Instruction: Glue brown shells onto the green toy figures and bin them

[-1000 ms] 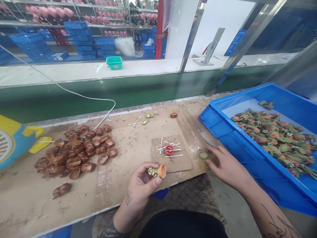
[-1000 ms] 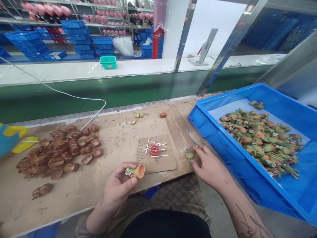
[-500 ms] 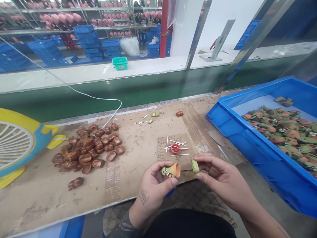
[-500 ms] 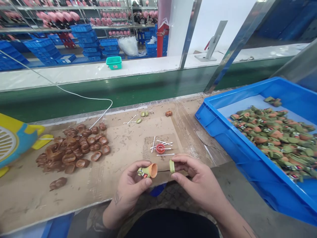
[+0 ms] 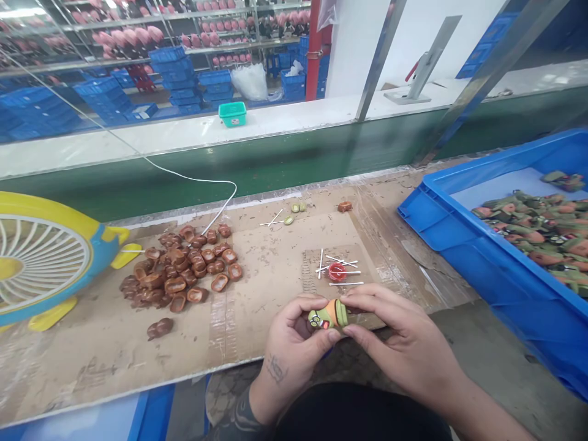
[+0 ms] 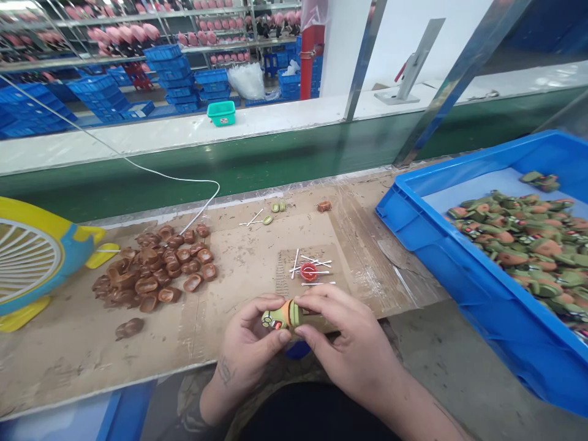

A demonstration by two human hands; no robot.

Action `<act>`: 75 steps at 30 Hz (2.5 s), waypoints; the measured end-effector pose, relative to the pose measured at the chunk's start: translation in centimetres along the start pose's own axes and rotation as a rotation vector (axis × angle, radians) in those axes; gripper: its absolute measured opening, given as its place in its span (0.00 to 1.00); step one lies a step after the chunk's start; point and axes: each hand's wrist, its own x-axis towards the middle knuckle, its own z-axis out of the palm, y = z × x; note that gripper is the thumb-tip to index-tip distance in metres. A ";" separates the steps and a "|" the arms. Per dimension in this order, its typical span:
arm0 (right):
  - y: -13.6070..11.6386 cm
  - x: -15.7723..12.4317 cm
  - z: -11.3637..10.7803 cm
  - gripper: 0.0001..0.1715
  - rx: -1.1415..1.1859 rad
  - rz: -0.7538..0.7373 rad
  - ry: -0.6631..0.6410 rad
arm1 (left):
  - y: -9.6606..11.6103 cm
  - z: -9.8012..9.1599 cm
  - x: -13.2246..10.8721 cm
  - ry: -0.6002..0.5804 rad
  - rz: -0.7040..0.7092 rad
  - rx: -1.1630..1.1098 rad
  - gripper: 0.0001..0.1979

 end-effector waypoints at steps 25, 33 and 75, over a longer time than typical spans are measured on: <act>-0.8 1.4 1.7 0.13 -0.198 -0.235 -0.150 | 1.5 -0.2 0.8 -0.044 -0.325 -0.042 0.24; -1.1 0.9 0.7 0.23 -0.025 -0.164 -0.068 | 1.8 -0.8 0.4 -0.106 -0.324 -0.530 0.13; -1.4 2.4 3.6 0.21 0.548 0.278 -0.235 | 1.2 2.8 -0.4 0.098 -0.354 -0.582 0.16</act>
